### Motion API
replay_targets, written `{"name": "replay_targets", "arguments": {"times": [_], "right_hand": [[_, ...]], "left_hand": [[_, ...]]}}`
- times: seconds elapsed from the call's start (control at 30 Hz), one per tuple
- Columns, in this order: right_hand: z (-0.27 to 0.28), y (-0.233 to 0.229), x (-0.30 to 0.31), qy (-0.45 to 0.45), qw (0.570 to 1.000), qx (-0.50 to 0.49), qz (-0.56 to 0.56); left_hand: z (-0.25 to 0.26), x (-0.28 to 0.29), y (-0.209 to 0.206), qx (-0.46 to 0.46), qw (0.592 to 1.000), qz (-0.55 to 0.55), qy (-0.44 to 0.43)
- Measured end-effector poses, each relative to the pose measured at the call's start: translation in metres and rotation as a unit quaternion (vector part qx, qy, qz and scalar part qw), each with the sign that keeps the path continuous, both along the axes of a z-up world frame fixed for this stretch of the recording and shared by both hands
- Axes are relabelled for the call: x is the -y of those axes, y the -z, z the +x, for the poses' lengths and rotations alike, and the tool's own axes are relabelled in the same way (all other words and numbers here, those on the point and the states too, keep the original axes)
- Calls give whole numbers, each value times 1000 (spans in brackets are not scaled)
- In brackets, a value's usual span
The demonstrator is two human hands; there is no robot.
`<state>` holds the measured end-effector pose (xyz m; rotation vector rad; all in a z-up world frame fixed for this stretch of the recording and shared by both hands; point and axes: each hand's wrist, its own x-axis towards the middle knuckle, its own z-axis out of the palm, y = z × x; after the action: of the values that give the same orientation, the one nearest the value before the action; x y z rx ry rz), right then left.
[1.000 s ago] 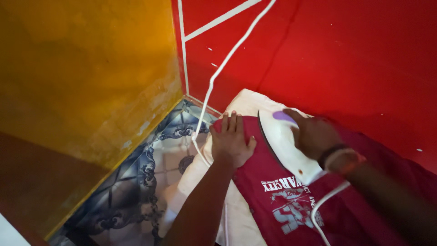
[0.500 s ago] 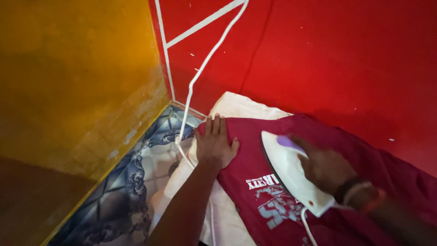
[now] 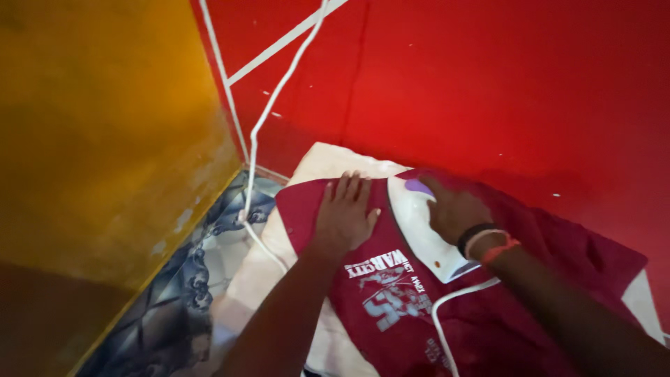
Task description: The person irons a maroon t-shirt on a padded surface using a white and purple electric iron. They smooth the fabric with their left hand while moving the iron with their right hand, covering the front, sleeves, and back of the shirt.
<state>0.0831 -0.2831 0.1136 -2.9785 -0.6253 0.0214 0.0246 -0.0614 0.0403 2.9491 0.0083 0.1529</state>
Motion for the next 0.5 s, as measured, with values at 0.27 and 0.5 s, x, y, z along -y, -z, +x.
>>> {"name": "replay_targets", "arguments": {"times": [0.27, 0.5], "right_hand": [[-58, -10, 43, 26, 998, -51, -31], [11, 1, 7, -15, 1000, -8, 5]], "left_hand": [[-17, 2, 6, -34, 997, -6, -62], [-18, 6, 1, -42, 997, 6, -70]]}}
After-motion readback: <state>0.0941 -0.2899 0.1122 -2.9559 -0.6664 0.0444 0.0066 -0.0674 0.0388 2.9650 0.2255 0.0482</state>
